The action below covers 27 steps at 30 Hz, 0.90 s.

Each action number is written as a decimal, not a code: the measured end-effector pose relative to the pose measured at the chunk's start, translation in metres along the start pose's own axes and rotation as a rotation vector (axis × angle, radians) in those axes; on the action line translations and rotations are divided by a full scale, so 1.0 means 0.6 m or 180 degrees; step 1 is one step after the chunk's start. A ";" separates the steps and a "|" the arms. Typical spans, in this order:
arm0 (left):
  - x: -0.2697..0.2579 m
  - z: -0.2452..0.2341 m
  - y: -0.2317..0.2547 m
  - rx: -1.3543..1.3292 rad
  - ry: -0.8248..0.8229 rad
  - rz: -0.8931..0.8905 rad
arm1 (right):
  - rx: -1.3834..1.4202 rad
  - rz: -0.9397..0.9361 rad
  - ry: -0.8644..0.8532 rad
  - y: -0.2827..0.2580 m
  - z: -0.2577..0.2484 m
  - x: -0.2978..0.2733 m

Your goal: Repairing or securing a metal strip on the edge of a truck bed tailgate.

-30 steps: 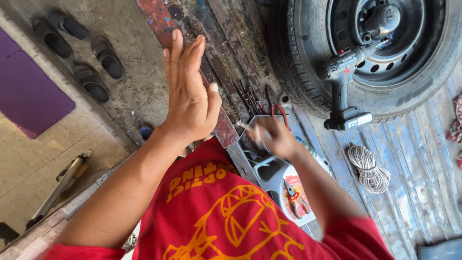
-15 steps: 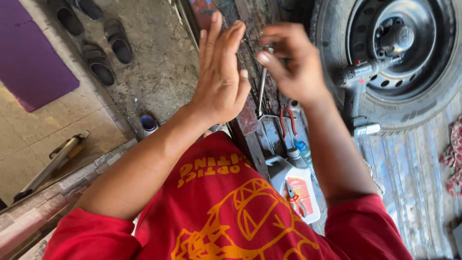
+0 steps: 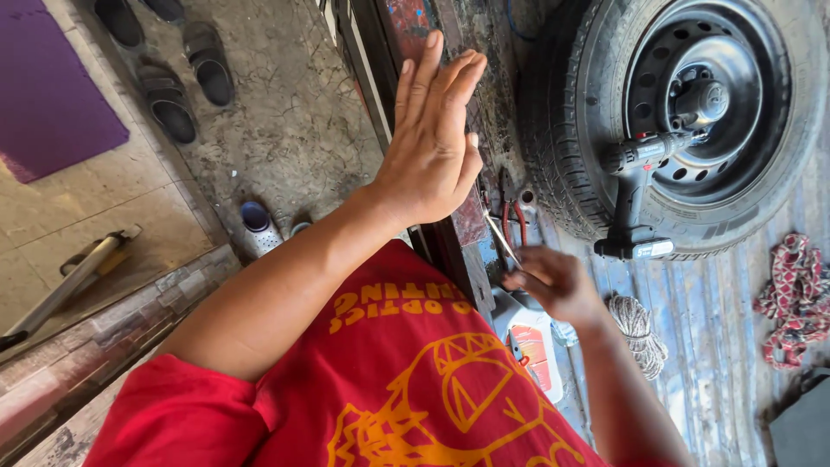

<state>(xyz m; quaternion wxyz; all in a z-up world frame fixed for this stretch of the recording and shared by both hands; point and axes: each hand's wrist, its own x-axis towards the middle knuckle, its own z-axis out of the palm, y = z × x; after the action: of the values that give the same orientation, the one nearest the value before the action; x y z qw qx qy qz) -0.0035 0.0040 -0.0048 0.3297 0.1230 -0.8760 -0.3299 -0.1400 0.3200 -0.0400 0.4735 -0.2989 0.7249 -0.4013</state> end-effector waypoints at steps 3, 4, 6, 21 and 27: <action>-0.002 0.003 0.000 0.0042 0.0011 0.0019 | -0.0365 -0.0201 -0.0029 -0.052 -0.022 -0.032; -0.005 0.006 -0.001 0.0024 0.0005 0.0013 | -0.0368 -0.0182 -0.0022 -0.090 -0.020 -0.041; -0.005 0.008 -0.005 0.0045 0.0061 0.0060 | -0.1136 -0.0788 -0.0008 -0.166 -0.020 -0.049; -0.002 0.021 -0.012 0.0155 0.0036 0.0007 | -0.0481 -0.1024 -0.0056 -0.165 0.047 0.328; -0.001 0.011 -0.002 -0.0011 0.0055 -0.0015 | 0.0057 -0.0121 0.0285 -0.001 0.048 0.139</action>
<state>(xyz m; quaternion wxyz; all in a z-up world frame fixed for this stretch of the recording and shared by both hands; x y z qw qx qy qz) -0.0074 0.0064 -0.0094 0.3366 0.1273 -0.8723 -0.3311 -0.1442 0.2432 -0.0835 0.4355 -0.2901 0.7359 -0.4297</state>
